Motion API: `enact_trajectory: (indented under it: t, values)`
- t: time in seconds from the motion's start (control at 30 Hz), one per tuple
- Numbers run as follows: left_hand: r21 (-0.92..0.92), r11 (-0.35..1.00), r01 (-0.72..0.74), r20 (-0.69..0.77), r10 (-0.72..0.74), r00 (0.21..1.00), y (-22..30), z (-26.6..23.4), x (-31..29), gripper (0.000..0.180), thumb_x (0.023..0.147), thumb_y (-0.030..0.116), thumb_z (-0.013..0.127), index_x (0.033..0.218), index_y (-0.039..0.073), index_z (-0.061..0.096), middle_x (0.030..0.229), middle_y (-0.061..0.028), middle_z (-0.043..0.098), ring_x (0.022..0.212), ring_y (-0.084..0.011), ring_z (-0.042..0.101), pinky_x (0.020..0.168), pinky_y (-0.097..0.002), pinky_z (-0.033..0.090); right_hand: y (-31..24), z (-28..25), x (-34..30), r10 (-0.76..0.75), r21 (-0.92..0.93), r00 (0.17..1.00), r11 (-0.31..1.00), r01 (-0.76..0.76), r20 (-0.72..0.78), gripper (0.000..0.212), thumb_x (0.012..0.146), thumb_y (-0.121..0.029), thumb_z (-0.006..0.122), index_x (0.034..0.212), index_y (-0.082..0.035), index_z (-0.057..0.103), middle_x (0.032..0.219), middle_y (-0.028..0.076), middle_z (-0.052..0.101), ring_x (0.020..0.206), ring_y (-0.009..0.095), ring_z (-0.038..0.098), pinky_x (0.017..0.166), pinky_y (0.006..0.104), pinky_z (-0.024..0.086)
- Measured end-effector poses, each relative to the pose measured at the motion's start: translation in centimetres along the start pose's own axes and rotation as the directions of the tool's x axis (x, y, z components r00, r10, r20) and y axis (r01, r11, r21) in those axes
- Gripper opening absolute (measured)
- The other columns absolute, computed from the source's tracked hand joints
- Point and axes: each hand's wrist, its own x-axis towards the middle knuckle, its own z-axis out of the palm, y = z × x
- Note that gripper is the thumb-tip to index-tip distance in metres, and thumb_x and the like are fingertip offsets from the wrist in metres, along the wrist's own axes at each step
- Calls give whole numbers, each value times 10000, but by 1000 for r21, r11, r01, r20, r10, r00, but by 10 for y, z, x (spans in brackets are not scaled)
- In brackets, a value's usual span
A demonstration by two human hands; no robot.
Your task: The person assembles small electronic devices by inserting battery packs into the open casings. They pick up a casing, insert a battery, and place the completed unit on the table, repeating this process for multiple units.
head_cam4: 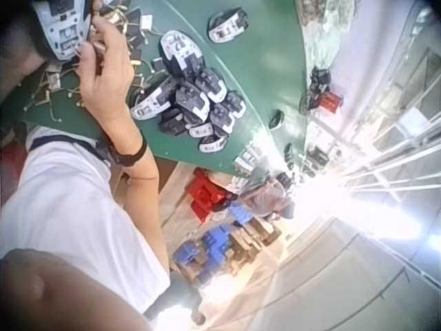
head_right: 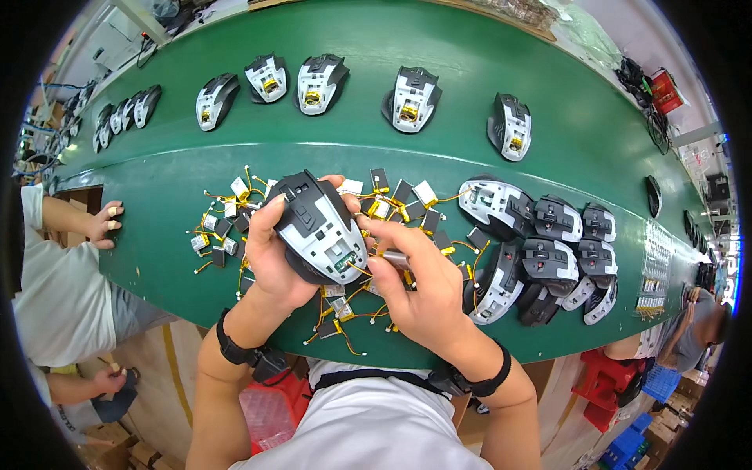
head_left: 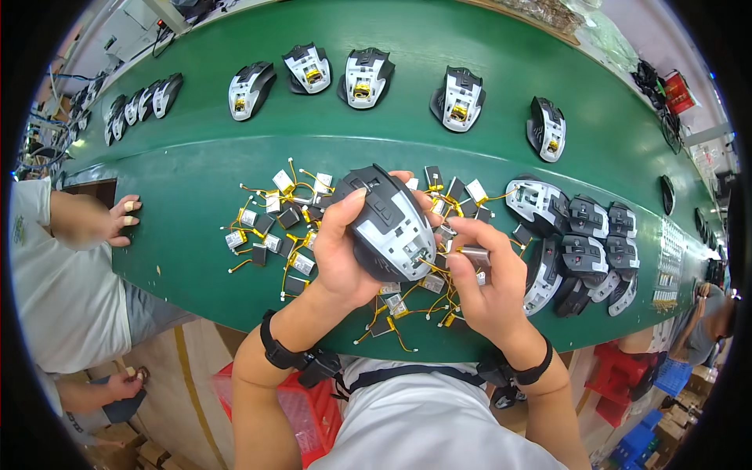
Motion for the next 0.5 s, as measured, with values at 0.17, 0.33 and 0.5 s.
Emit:
enact_trajectory:
  t: [0.17,0.33,0.5]
  values:
    - [-3,1000,18,-22,-18,1000,2,-4,-1,650,913,464,439,1320,-43,446,1127,-213,610,1038,-340,623,887,-451,534,-9,-5,-2,296,345,951,887,-307,84,478,939,-18,548,1386,22,381,1022,135,687,839,151,641,753,282,524]
    - [2,1000,9,-13,-9,1000,1,-3,0,648,912,465,442,1314,-43,451,1123,-215,610,1033,-356,624,887,-455,533,-3,-9,-3,345,630,932,702,-332,107,360,977,-59,524,1319,26,454,1042,160,676,855,127,623,790,257,503]
    - [19,1000,5,-28,-4,1000,0,-5,-2,653,907,464,448,1304,-54,451,1115,-223,610,1023,-359,627,892,-443,531,-4,-7,-1,141,330,975,924,-192,173,235,962,-81,558,1158,34,617,1039,118,634,872,107,582,760,239,474]
